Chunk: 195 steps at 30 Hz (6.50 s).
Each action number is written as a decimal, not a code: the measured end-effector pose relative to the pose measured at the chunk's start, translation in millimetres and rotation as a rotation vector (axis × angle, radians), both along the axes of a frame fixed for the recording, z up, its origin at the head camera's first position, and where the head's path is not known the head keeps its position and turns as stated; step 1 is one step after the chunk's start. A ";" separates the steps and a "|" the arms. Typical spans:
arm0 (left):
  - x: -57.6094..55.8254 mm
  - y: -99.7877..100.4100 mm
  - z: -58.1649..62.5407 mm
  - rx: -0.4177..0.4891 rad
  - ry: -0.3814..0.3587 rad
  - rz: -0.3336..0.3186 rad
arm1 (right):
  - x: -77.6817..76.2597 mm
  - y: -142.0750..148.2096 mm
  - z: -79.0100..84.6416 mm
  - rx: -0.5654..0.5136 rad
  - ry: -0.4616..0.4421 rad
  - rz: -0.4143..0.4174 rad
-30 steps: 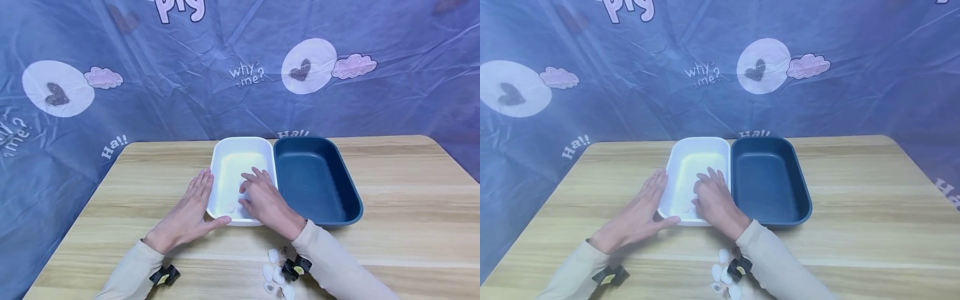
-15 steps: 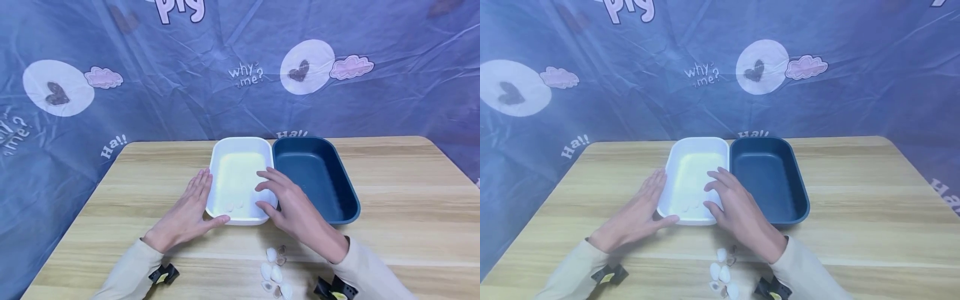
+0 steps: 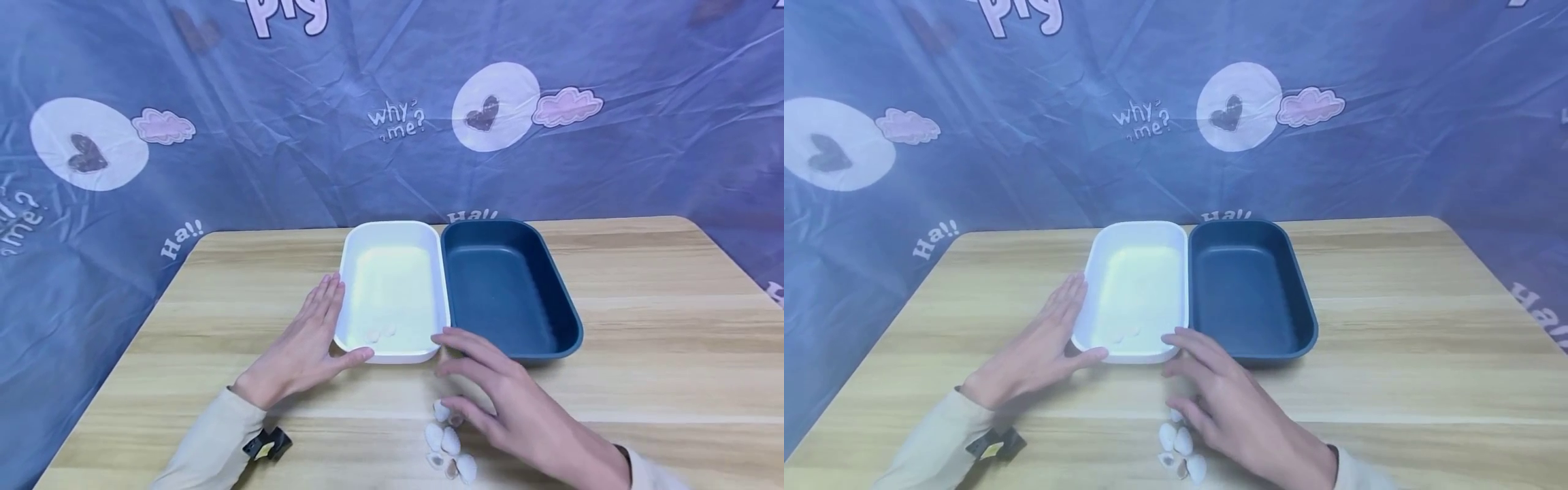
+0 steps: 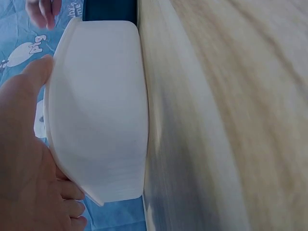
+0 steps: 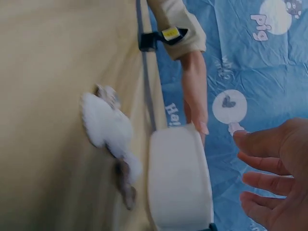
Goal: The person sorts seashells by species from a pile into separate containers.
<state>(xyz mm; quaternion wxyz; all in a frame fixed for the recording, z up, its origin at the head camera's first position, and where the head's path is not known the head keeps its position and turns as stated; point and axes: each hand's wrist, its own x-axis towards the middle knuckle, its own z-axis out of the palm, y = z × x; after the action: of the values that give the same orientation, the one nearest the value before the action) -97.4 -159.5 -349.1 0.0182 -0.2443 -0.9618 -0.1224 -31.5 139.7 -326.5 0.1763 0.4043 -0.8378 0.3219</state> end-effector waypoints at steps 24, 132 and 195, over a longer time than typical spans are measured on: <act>0.0 -0.4 0.4 -0.019 -0.033 0.017 | 29.6 29.6 -67.6 0.145 -0.153 0.041; -0.4 -0.3 -0.7 -0.022 -0.006 0.017 | -59.9 -48.4 -6.9 0.092 -0.045 -0.378; -4.1 0.8 1.0 -0.043 0.000 0.001 | -8.6 9.3 -14.3 -0.077 0.047 -0.159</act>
<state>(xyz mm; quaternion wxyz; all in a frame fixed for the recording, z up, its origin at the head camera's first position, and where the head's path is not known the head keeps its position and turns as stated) -101.5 -158.7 -348.1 0.0129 -0.2440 -0.9644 -0.1016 -40.1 149.0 -340.8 0.2362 0.3370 -0.8498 0.3293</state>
